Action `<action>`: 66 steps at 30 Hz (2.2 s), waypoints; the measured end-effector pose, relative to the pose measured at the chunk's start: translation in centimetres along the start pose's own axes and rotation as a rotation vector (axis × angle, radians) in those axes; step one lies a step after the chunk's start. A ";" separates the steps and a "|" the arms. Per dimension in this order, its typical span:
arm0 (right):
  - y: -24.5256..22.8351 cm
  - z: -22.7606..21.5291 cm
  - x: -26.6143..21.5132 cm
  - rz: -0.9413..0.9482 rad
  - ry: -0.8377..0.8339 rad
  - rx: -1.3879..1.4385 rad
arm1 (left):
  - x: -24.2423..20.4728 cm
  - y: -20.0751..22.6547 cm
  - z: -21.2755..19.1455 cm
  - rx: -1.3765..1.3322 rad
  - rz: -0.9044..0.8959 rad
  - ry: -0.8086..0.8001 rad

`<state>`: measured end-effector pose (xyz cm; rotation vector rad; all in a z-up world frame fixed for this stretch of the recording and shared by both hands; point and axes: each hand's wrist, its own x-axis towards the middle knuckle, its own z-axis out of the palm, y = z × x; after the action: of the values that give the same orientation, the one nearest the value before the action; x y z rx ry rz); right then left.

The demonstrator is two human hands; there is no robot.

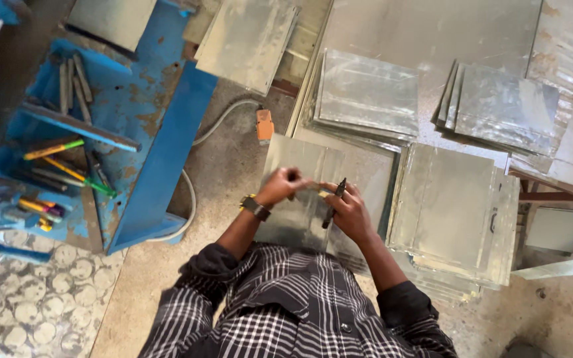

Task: The person measures and marks multiple rectangular metal sheets using a ruler and a marker. They place the ruler on the sheet, draw a line, and then move the sheet to a stack before repeating the process on a new sheet.

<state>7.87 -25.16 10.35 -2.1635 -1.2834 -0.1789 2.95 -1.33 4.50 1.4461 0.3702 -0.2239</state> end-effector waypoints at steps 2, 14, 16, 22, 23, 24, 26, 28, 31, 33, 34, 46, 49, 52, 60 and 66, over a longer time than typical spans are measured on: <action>2.7 0.6 -0.4 -0.050 0.000 -0.171 | 2.0 -0.6 -2.9 -0.110 0.002 0.202; 10.5 -3.2 0.6 0.129 -0.155 -0.310 | 9.2 -7.8 -6.1 0.354 0.139 0.825; 11.2 -3.1 1.0 0.134 -0.143 -0.298 | 9.0 -6.6 -5.0 0.289 0.223 0.880; 12.4 -2.9 1.8 0.165 -0.163 -0.330 | 6.7 -2.8 -3.1 0.398 0.424 0.955; 12.3 -2.8 1.8 0.176 -0.158 -0.318 | 6.6 -2.5 -3.0 0.414 0.471 0.957; 12.4 -2.8 1.8 0.185 -0.157 -0.305 | 6.5 -2.4 -3.0 0.429 0.456 0.959; 12.4 -2.9 2.0 0.198 -0.152 -0.276 | 6.5 -2.2 -3.3 0.463 0.429 0.968; 12.4 -3.1 2.0 0.215 -0.180 -0.278 | 6.6 -2.3 -3.2 0.447 0.435 0.975; 12.5 -3.0 2.1 0.245 -0.223 -0.294 | 6.7 -2.3 -3.2 0.453 0.440 0.979; 12.5 -2.9 1.8 0.261 -0.244 -0.305 | 6.7 -2.2 -3.0 0.494 0.454 0.979; 12.6 -2.8 1.8 0.264 -0.251 -0.310 | 6.6 -2.2 -3.0 0.529 0.469 0.981; 12.3 -2.6 1.8 0.268 -0.186 -0.262 | 5.2 -0.1 -1.7 0.784 0.479 1.070; 12.4 -2.4 1.6 0.260 -0.174 -0.280 | 5.0 -0.8 -0.8 0.948 0.483 0.912; 12.5 -2.2 1.5 0.233 -0.159 -0.277 | 4.8 -1.9 -0.1 1.155 0.386 0.815; 11.9 -2.5 1.8 0.252 -0.180 -0.288 | 4.2 -1.2 7.0 1.241 0.198 0.408; 11.4 -3.2 2.4 0.216 -0.178 -0.274 | 4.9 -0.3 12.6 1.287 0.261 0.279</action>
<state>19.21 -29.07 9.00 -2.5852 -1.1631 -0.0781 8.74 -13.48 3.41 2.7899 0.2440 -0.0200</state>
